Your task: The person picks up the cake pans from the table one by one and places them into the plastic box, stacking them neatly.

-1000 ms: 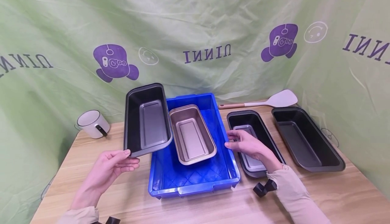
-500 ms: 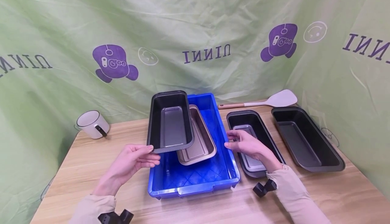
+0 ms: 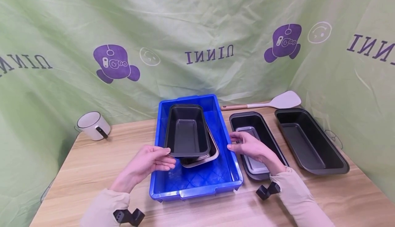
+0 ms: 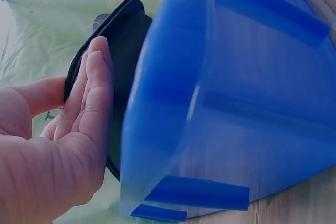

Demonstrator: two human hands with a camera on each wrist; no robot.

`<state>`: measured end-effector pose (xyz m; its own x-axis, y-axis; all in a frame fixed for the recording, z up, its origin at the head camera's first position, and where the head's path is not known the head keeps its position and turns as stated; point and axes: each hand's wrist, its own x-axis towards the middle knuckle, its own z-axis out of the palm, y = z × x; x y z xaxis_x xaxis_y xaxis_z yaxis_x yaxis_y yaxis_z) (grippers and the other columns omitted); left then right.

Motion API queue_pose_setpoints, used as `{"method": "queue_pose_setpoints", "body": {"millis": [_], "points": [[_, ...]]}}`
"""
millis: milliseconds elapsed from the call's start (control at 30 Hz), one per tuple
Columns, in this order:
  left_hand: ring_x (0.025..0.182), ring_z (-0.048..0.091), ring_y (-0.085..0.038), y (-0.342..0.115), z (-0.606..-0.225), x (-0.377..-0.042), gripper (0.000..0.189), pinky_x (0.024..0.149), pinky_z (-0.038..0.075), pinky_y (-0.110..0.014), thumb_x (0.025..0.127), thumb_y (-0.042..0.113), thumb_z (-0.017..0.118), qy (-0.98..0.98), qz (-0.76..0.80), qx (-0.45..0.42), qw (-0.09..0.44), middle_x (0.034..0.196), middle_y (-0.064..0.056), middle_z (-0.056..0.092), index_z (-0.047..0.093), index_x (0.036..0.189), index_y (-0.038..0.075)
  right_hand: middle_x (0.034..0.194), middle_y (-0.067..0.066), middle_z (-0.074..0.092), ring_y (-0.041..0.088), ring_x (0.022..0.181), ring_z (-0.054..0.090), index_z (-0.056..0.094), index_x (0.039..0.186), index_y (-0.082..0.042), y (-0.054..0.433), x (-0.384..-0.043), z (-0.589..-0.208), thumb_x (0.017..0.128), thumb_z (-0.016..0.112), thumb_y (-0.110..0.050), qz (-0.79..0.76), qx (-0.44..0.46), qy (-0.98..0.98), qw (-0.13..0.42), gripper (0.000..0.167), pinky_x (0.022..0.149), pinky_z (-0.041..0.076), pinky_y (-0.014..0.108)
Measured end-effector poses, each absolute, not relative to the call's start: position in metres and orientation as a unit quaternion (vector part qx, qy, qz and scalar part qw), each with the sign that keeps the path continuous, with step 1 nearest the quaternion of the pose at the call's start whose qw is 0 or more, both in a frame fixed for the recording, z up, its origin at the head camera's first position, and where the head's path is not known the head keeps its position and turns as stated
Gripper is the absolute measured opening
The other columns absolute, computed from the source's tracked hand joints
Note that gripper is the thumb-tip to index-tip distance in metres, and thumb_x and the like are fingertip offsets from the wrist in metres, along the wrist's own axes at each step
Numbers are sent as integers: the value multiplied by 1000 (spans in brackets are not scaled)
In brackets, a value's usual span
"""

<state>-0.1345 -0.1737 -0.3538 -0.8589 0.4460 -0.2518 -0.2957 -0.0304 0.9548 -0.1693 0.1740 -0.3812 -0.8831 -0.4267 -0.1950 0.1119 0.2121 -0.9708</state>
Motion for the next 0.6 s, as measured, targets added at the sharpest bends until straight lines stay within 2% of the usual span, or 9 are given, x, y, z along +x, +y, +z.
{"method": "queue_pose_setpoints", "body": {"millis": [333, 500, 600], "points": [[70, 71, -17, -166, -354, -142, 19, 67, 59, -27, 96, 11, 54, 685, 676, 57, 265, 77, -10, 72, 67, 87, 0, 137, 37, 38, 40, 121, 49, 26, 139, 20, 174, -169, -381, 91, 60, -5, -619, -108, 747, 219, 64, 100, 45, 44], [70, 71, -17, -167, -354, -144, 24, 66, 58, -25, 96, 10, 54, 701, 659, 51, 269, 77, -10, 72, 65, 94, -11, 137, 36, 39, 40, 121, 49, 27, 139, 19, 174, -169, -380, 91, 60, -6, -616, -108, 750, 217, 63, 100, 46, 44], [69, 71, -17, -167, -353, -145, 25, 65, 58, -25, 96, 10, 53, 710, 647, 50, 274, 76, -9, 72, 64, 96, -13, 136, 36, 40, 39, 121, 49, 27, 139, 19, 174, -169, -380, 91, 61, -6, -616, -108, 750, 217, 64, 100, 46, 44]]}}
